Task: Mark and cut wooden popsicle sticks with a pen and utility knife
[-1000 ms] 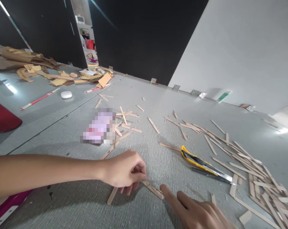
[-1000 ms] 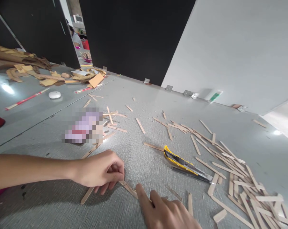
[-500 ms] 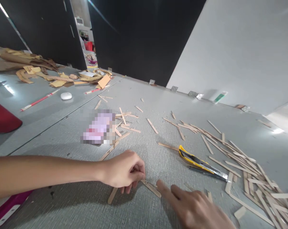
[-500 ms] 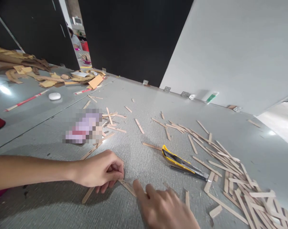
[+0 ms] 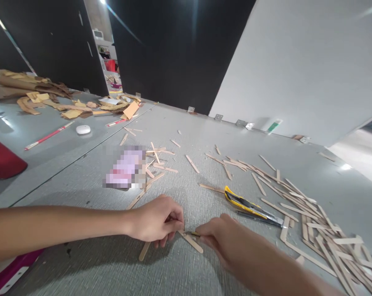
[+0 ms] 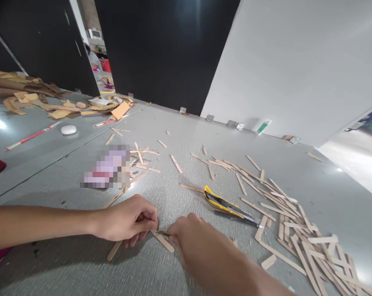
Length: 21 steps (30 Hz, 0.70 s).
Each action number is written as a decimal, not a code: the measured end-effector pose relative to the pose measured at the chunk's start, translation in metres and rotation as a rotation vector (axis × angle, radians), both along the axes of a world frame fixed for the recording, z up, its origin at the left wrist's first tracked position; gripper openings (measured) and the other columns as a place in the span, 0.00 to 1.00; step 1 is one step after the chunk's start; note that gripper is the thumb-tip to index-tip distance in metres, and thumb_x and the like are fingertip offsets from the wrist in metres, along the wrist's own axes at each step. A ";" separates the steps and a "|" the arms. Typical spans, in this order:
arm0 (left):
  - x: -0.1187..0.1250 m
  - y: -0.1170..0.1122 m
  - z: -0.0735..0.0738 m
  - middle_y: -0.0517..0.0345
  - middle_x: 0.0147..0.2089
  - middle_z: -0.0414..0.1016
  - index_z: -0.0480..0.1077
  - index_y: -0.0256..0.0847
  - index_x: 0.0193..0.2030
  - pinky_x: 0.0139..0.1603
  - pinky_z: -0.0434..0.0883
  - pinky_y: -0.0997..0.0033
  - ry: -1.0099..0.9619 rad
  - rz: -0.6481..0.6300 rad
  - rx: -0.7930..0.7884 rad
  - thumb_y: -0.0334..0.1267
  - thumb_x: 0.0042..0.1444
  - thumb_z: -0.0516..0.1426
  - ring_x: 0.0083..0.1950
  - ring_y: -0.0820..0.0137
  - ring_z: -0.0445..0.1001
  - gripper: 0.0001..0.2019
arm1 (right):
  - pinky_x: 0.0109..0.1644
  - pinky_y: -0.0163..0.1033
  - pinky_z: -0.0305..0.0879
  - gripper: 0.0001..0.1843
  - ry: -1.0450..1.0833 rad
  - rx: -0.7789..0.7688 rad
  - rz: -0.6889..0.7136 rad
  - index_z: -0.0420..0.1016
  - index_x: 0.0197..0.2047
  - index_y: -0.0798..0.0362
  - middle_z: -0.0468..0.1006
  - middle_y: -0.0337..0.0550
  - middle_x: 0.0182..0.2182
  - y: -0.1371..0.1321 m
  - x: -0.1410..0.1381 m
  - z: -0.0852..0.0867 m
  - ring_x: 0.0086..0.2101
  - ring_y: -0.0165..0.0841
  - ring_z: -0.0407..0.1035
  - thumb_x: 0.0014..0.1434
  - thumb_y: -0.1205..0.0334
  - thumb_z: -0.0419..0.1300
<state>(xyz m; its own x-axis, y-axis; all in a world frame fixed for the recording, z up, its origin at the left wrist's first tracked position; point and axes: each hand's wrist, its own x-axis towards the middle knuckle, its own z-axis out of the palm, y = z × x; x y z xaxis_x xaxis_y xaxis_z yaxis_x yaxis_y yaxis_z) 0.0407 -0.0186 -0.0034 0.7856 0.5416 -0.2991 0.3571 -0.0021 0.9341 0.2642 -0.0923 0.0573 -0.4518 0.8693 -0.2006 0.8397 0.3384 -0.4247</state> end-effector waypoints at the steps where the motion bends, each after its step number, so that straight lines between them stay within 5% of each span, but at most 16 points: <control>1: 0.000 0.000 0.000 0.64 0.24 0.70 0.68 0.39 0.31 0.17 0.69 0.80 0.000 0.000 0.002 0.44 0.64 0.59 0.19 0.76 0.71 0.14 | 0.23 0.32 0.47 0.19 -0.006 -0.055 0.043 0.68 0.22 0.53 0.57 0.29 0.17 0.005 0.000 0.004 0.19 0.22 0.49 0.64 0.75 0.53; 5: -0.001 0.000 0.001 0.65 0.24 0.69 0.68 0.39 0.31 0.16 0.69 0.80 -0.016 -0.009 -0.004 0.40 0.65 0.58 0.18 0.76 0.70 0.12 | 0.25 0.33 0.46 0.17 -0.125 -0.051 0.156 0.70 0.27 0.52 0.58 0.29 0.20 0.008 0.007 0.002 0.21 0.24 0.49 0.59 0.81 0.50; 9: -0.002 0.001 -0.002 0.65 0.24 0.70 0.69 0.38 0.31 0.16 0.68 0.81 -0.045 -0.027 0.002 0.37 0.65 0.57 0.17 0.78 0.70 0.10 | 0.24 0.39 0.41 0.31 -0.423 0.347 0.285 0.77 0.50 0.47 0.76 0.33 0.25 -0.011 0.015 -0.018 0.20 0.29 0.65 0.48 0.85 0.54; 15: -0.002 0.002 -0.004 0.64 0.24 0.70 0.69 0.38 0.32 0.16 0.69 0.82 -0.078 -0.032 0.024 0.39 0.67 0.57 0.17 0.78 0.70 0.11 | 0.20 0.45 0.47 0.16 -0.528 0.911 0.509 0.77 0.50 0.56 0.74 0.36 0.22 -0.021 0.018 -0.029 0.18 0.35 0.68 0.62 0.76 0.54; 21: -0.003 0.002 -0.005 0.64 0.24 0.70 0.69 0.39 0.32 0.16 0.69 0.81 -0.089 -0.028 0.021 0.38 0.66 0.57 0.17 0.76 0.71 0.11 | 0.24 0.44 0.55 0.17 -0.444 1.011 0.677 0.76 0.54 0.65 0.78 0.41 0.25 -0.003 0.026 -0.026 0.22 0.34 0.69 0.68 0.74 0.51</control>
<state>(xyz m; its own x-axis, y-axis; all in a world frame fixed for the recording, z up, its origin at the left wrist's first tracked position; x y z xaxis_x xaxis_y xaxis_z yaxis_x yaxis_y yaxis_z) 0.0377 -0.0162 -0.0088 0.8233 0.5250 -0.2157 0.2717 -0.0310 0.9619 0.2906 -0.0954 0.0312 -0.9232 0.3485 0.1619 0.3788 0.7544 0.5361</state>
